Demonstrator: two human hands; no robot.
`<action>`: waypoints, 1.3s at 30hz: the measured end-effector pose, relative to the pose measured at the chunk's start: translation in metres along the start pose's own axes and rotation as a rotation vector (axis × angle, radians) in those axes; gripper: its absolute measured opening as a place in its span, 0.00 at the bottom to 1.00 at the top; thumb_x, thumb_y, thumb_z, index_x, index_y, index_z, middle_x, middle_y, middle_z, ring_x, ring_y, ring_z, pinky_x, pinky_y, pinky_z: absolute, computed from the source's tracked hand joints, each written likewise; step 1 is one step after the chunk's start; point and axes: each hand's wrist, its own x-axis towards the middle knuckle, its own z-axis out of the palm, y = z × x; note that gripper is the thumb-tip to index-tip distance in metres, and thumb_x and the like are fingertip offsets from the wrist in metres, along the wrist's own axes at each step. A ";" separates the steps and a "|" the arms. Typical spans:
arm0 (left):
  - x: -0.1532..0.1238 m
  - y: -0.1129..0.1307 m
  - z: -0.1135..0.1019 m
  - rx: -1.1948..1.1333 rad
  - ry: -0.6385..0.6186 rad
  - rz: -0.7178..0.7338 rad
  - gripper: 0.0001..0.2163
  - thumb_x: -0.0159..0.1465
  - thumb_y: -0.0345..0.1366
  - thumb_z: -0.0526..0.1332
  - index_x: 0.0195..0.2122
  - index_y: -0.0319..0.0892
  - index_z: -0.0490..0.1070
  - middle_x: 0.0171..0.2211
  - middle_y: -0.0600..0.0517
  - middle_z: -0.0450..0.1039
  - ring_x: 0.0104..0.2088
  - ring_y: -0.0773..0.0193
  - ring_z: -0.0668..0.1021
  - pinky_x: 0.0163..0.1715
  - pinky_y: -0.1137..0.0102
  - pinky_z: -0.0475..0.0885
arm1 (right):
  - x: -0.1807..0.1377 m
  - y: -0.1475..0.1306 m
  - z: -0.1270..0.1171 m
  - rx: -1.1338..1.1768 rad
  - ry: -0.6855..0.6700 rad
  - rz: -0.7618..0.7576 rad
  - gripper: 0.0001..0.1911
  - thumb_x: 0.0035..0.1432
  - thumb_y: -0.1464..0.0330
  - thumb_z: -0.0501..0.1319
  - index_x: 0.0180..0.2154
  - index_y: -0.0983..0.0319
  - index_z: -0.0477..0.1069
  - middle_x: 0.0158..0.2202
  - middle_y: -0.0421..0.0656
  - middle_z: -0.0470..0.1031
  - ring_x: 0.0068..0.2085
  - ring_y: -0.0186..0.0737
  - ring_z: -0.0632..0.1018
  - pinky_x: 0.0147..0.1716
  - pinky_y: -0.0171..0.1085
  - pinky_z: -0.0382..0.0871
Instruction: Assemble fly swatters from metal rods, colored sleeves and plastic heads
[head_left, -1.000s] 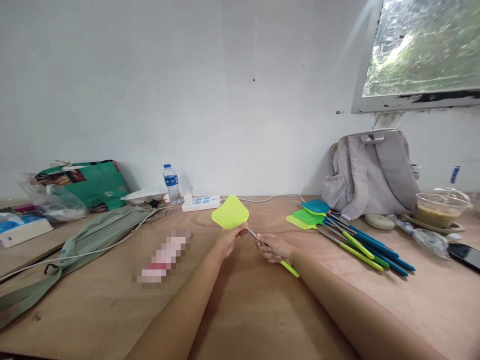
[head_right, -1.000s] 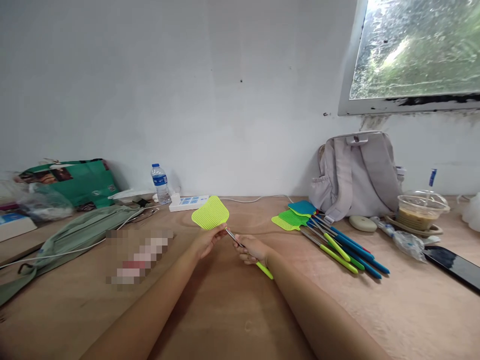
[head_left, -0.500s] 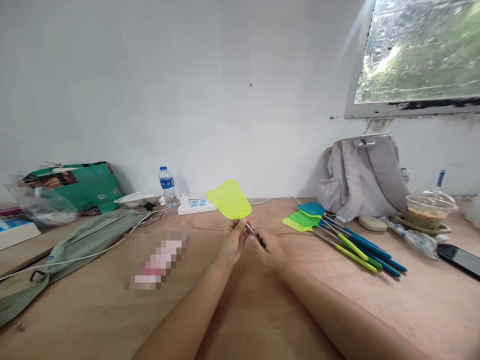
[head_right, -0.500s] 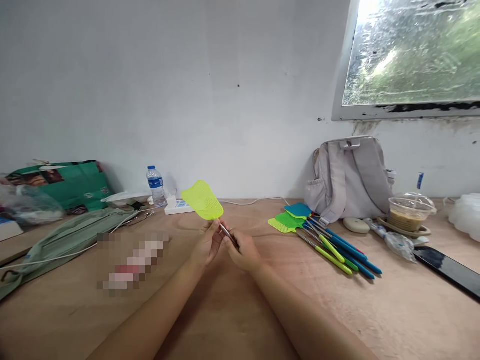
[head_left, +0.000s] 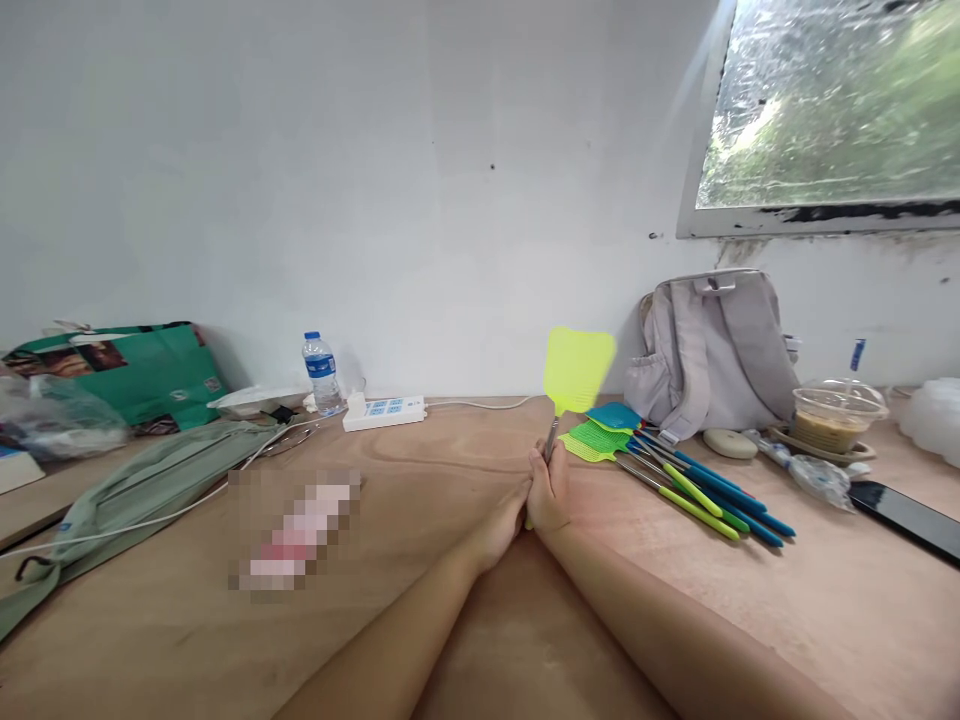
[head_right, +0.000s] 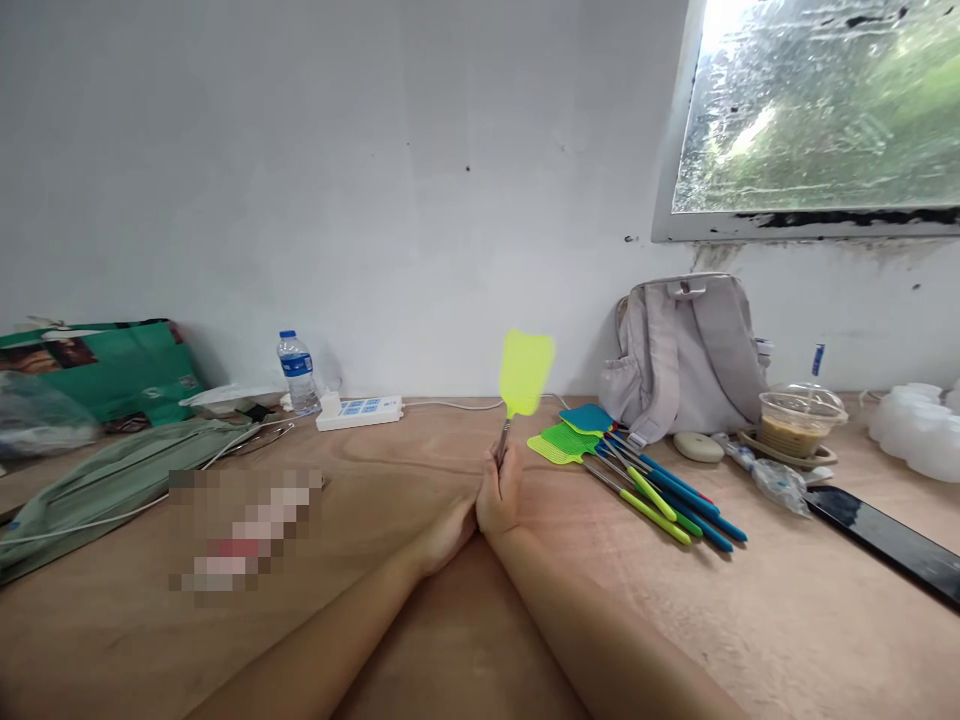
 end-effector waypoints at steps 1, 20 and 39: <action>0.001 -0.004 0.001 0.022 -0.005 -0.004 0.09 0.55 0.39 0.59 0.36 0.44 0.72 0.34 0.49 0.74 0.42 0.62 0.73 0.43 0.69 0.65 | 0.001 0.001 -0.002 0.005 0.004 -0.001 0.07 0.56 0.63 0.46 0.30 0.59 0.56 0.29 0.42 0.60 0.34 0.40 0.66 0.37 0.39 0.61; 0.005 0.015 -0.031 0.718 -0.023 -0.062 0.19 0.58 0.49 0.49 0.37 0.39 0.67 0.22 0.57 0.58 0.22 0.72 0.62 0.23 0.76 0.57 | 0.091 0.054 -0.089 0.338 0.246 0.205 0.21 0.43 0.64 0.56 0.41 0.57 0.52 0.35 0.37 0.63 0.25 0.28 0.66 0.25 0.31 0.59; -0.006 0.022 -0.022 0.896 -0.075 0.102 0.17 0.56 0.43 0.55 0.44 0.43 0.72 0.45 0.50 0.72 0.45 0.57 0.73 0.45 0.65 0.65 | 0.084 0.100 -0.106 -0.221 0.175 0.203 0.27 0.49 0.46 0.49 0.15 0.62 0.60 0.12 0.38 0.60 0.18 0.34 0.62 0.17 0.33 0.53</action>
